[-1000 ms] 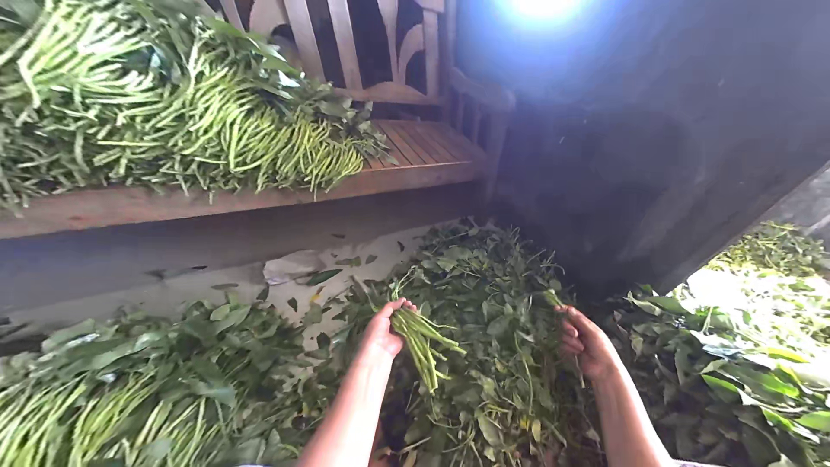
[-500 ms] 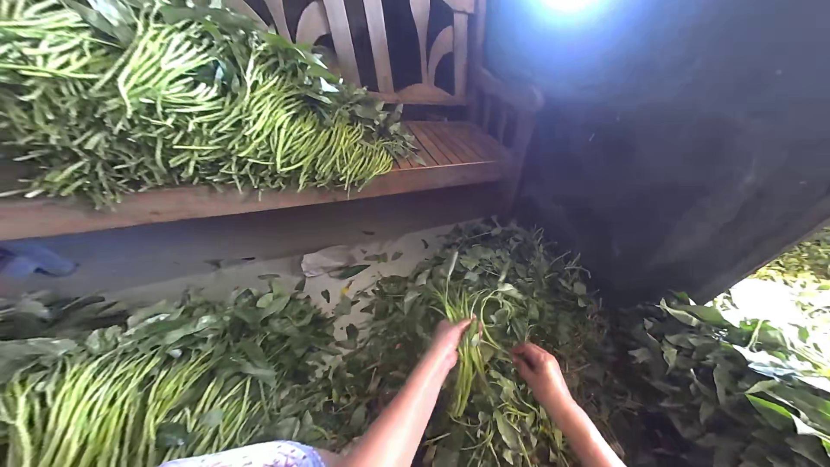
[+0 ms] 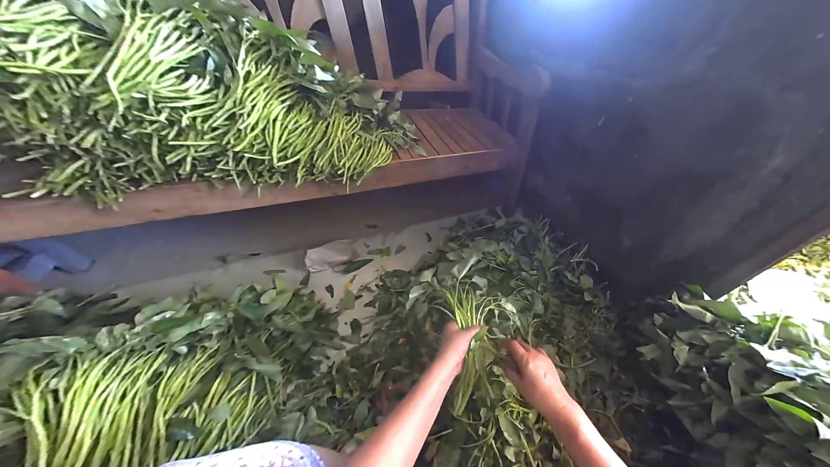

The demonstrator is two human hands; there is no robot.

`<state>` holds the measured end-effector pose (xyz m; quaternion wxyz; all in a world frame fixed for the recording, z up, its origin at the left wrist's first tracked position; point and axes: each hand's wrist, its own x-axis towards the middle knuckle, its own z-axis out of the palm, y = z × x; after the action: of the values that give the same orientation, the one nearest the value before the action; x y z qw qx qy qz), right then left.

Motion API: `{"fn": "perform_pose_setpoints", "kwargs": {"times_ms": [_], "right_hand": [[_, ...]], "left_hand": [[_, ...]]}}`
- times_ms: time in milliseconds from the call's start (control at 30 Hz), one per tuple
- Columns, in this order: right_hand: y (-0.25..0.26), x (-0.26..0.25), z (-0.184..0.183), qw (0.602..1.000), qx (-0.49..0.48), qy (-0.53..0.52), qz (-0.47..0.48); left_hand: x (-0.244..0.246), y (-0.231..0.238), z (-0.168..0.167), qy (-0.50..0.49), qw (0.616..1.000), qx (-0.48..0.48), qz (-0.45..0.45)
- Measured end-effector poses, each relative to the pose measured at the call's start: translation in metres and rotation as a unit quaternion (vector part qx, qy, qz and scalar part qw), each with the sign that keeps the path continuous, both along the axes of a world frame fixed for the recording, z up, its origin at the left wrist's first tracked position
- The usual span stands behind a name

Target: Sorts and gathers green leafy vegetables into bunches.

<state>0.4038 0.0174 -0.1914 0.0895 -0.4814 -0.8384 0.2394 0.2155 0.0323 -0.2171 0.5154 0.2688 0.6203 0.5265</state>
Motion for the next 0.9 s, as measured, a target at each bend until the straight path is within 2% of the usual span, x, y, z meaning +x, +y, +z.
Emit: {"fn": "perform_pose_setpoints", "kwargs": {"times_ms": [67, 167, 267, 400, 467, 533, 567, 700, 833, 900], "right_hand": [[-0.001, -0.006, -0.014, 0.998, 0.055, 0.026, 0.002], [-0.001, -0.015, -0.034, 0.969, 0.230, 0.090, 0.000], [0.000, -0.017, -0.035, 0.953, 0.285, 0.098, 0.026], [-0.001, -0.013, -0.029, 0.979, 0.158, 0.087, 0.091], [-0.002, -0.007, -0.011, 0.991, 0.009, 0.048, 0.124], [0.005, 0.003, 0.009, 0.982, -0.142, 0.029, 0.123], [0.009, 0.008, 0.016, 0.976, -0.185, 0.047, 0.106], [0.023, -0.004, 0.015, 0.974, -0.137, 0.172, -0.061], [0.025, -0.024, -0.014, 0.969, -0.136, 0.195, -0.074], [0.021, -0.027, -0.013, 0.979, -0.120, 0.157, -0.056]], "left_hand": [[0.007, 0.000, 0.000, 0.006, 1.000, -0.009, 0.005], [0.010, -0.004, 0.004, -0.007, 1.000, -0.021, 0.011], [0.007, -0.005, 0.007, -0.048, 0.997, -0.049, 0.031], [-0.013, 0.003, -0.011, -0.072, 0.994, -0.056, 0.066], [-0.030, 0.007, -0.021, -0.084, 0.992, -0.041, 0.082], [-0.042, 0.009, -0.022, -0.076, 0.994, -0.030, 0.069], [-0.042, 0.009, -0.020, -0.064, 0.996, -0.026, 0.056], [-0.019, -0.002, 0.003, 0.006, 1.000, -0.011, -0.014], [0.003, -0.009, 0.018, -0.014, 0.999, -0.015, -0.033], [0.002, -0.011, 0.015, -0.011, 0.999, -0.029, -0.020]]}}
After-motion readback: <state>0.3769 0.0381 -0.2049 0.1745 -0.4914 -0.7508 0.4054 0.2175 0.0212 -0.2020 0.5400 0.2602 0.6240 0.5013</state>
